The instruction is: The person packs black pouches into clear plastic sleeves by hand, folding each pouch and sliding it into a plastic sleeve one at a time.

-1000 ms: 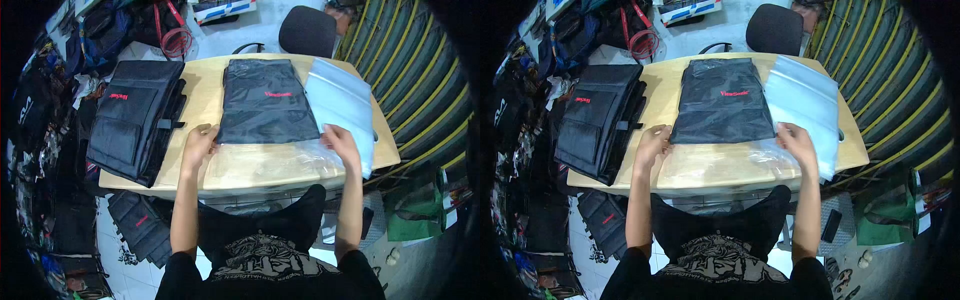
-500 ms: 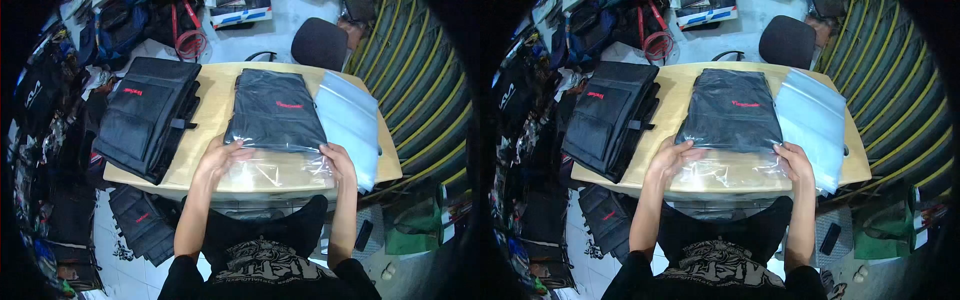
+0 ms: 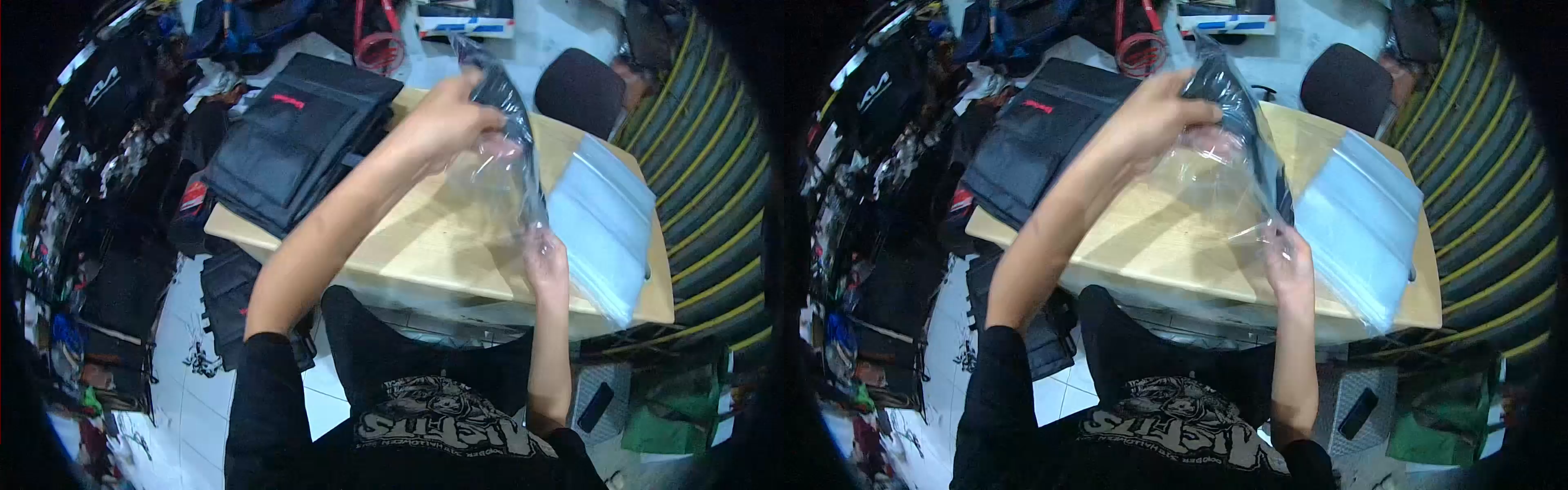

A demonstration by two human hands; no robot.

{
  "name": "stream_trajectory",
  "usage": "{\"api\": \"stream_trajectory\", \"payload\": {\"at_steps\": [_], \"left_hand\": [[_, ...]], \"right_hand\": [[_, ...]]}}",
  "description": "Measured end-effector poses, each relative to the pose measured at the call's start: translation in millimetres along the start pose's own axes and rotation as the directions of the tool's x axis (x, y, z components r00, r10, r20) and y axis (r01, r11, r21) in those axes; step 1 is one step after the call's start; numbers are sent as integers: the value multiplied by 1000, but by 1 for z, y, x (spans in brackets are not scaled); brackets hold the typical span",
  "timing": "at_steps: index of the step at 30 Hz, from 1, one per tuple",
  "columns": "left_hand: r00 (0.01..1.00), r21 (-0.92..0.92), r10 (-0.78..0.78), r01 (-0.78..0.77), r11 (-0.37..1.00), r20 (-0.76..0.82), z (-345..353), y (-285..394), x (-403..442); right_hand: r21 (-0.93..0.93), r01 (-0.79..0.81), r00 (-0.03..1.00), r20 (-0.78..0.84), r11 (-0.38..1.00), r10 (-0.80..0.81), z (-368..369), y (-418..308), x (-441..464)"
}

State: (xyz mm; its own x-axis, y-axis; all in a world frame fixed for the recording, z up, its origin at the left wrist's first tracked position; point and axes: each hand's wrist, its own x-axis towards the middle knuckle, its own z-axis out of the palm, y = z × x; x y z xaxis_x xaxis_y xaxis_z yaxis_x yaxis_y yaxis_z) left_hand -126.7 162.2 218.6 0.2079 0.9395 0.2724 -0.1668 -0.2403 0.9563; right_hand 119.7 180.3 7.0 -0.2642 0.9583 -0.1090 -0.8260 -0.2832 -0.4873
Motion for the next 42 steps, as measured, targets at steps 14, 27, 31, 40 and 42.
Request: {"api": "stream_trajectory", "payload": {"at_steps": [14, 27, 31, 40, 42], "left_hand": [[672, 553, 584, -301, 777, -455, -89, 179, -191], [-128, 212, 271, 351, 912, -954, -204, 138, -694], [-378, -114, 67, 435, 893, -923, -180, 41, -757], [-403, -558, -500, 33, 829, -766, -169, -133, -907], [-392, -552, -469, 131, 823, -792, -185, -164, -939]], "right_hand": [[-280, -328, 621, 656, 902, 429, 282, 110, 64], [-896, -175, 10, 412, 407, 911, 278, 241, -33], [-956, -186, -21, 236, 228, 971, 233, 244, -21], [-993, 74, 89, -81, -88, 993, 191, 259, -3], [-989, 64, 68, -126, -130, 990, 191, 263, -2]]}}
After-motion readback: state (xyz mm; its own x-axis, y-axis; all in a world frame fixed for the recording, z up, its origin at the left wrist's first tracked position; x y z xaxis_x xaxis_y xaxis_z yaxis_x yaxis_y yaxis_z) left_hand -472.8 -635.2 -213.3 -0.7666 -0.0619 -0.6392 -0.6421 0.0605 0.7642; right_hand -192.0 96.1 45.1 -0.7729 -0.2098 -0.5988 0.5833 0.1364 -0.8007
